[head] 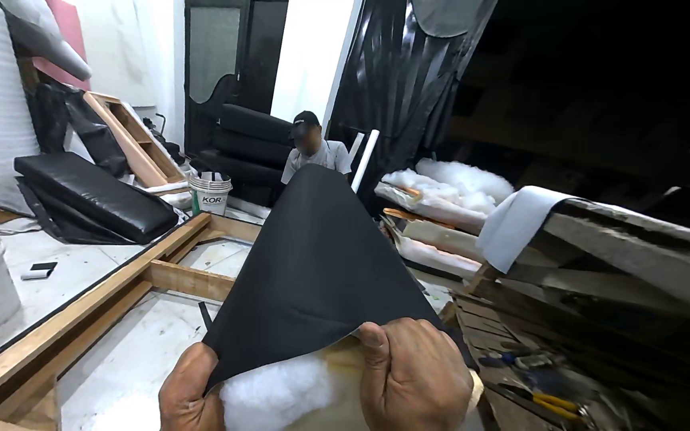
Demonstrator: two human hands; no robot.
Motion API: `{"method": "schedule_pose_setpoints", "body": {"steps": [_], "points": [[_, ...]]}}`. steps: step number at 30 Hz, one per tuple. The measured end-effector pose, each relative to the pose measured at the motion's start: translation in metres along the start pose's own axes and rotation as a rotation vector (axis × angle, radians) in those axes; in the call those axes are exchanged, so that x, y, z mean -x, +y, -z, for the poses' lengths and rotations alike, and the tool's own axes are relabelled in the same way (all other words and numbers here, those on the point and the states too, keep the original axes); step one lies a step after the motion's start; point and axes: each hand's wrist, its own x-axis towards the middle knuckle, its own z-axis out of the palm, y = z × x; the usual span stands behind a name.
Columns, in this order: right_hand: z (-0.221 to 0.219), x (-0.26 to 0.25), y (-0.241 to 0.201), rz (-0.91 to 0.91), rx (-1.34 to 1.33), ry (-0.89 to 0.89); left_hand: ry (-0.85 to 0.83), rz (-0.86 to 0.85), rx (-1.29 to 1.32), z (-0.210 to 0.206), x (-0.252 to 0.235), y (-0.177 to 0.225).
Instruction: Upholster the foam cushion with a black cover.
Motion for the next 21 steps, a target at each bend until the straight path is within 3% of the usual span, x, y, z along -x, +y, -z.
{"method": "schedule_pose_setpoints", "body": {"steps": [21], "points": [[0.0002, 0.0019, 0.0017, -0.004, -0.011, -0.003, -0.042, 0.009, -0.005, 0.0040, 0.0051, -0.0023]]}}
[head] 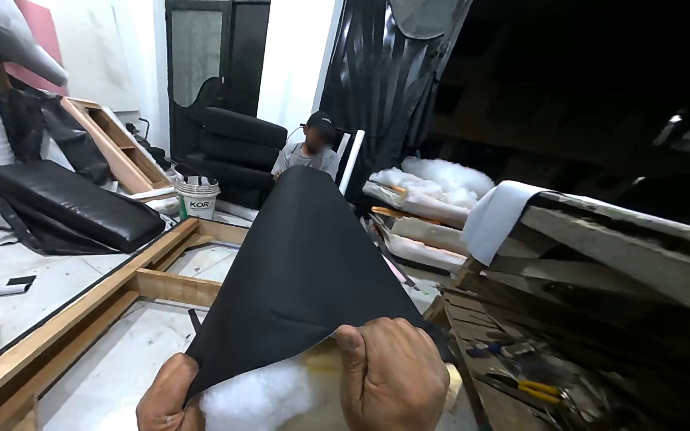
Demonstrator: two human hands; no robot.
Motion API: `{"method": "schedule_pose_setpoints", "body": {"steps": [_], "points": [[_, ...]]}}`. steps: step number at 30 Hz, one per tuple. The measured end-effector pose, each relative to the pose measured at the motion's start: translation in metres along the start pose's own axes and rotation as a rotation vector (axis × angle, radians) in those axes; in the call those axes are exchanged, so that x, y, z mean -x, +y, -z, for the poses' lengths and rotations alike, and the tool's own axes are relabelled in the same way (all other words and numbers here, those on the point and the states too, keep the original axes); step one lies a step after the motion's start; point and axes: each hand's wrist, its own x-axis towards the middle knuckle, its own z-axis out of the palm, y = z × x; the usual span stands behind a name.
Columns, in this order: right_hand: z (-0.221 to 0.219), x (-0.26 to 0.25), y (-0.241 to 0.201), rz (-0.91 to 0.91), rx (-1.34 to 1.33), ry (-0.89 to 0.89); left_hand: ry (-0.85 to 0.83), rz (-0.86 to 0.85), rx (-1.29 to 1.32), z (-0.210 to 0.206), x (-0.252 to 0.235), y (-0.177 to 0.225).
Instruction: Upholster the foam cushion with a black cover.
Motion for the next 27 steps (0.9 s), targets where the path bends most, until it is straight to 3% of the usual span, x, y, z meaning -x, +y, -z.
{"method": "schedule_pose_setpoints", "body": {"steps": [27], "points": [[0.0025, 0.0008, 0.0013, -0.013, -0.011, 0.008, -0.031, -0.061, -0.109, 0.0015, -0.0049, 0.0021]]}}
